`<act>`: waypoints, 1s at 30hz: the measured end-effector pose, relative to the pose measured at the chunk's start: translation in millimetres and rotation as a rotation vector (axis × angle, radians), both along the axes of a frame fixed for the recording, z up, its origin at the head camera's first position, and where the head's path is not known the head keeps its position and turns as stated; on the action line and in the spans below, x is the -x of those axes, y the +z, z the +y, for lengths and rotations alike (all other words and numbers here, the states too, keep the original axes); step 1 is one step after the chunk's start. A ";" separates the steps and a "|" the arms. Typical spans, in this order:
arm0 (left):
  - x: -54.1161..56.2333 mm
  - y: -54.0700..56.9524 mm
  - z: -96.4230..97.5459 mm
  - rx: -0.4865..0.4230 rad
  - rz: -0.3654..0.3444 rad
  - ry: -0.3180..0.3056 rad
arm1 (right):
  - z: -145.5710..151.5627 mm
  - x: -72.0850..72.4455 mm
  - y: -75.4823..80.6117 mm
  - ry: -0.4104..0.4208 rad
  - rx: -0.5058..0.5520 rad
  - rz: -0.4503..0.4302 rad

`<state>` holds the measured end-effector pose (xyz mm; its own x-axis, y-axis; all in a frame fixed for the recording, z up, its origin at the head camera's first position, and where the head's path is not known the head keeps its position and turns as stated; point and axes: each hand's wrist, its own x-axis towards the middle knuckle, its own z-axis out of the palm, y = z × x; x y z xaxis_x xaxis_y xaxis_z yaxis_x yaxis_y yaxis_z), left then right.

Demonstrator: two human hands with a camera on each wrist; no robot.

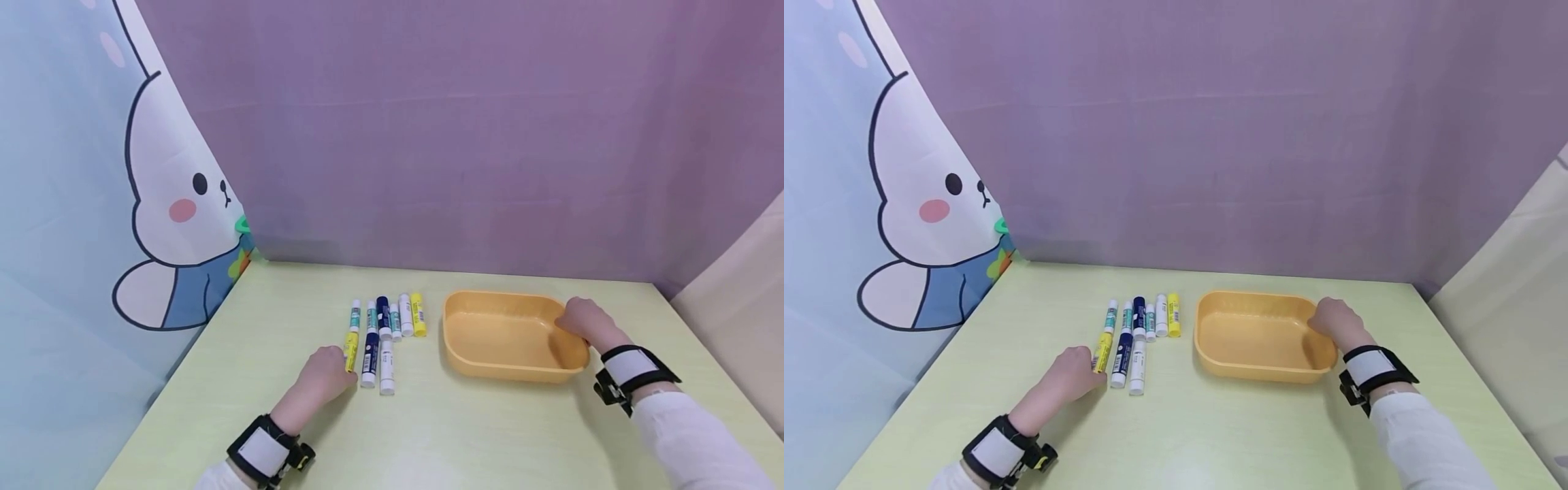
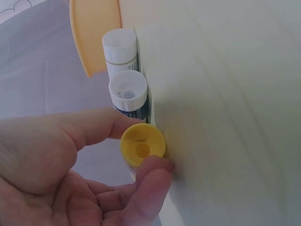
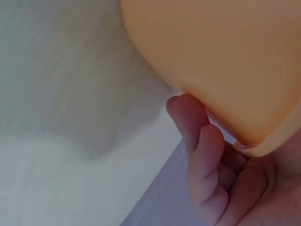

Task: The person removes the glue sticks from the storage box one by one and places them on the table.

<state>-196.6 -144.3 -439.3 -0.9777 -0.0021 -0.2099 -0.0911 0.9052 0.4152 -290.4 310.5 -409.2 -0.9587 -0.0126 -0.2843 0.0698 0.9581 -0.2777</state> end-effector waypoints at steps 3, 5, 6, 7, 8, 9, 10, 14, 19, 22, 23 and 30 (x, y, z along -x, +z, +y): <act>-0.9 0.1 -0.7 0.003 0.009 -0.009 | 2.6 -1.1 -4.5 0.005 0.027 0.026; -1.9 -0.4 -1.0 0.001 0.014 -0.014 | 4.8 -2.4 -7.5 0.002 0.062 0.034; -2.4 -0.6 -1.0 -0.001 0.018 -0.017 | 6.1 -3.2 -8.5 -0.002 0.082 0.035; -2.7 -1.2 -0.9 -0.003 0.021 -0.021 | 7.5 -4.3 -9.2 -0.007 0.103 0.036; -3.1 -1.7 -0.7 -0.003 0.024 -0.026 | 8.6 -5.5 -9.7 -0.012 0.121 0.035; -3.4 -2.2 -0.4 -0.005 0.028 -0.032 | 9.8 -6.6 -9.6 -0.012 0.136 0.036; -3.4 -2.9 -0.2 -0.008 0.028 -0.032 | 10.8 -7.6 -9.2 -0.012 0.144 0.034; -3.0 -3.6 0.2 -0.009 0.029 -0.036 | 12.0 -11.4 -0.6 0.001 0.169 0.027; -3.8 -0.5 1.0 -0.013 0.025 -0.035 | 10.0 -15.5 19.1 0.046 0.135 0.106; -4.6 2.7 1.3 -0.016 0.020 -0.045 | 7.2 -20.1 30.0 0.101 0.069 0.225; -4.7 3.8 1.3 -0.017 0.017 -0.048 | 6.5 -22.1 33.2 0.113 0.051 0.261; -1.1 10.7 1.3 0.044 0.023 -0.066 | -1.6 -39.9 45.7 0.107 0.066 0.439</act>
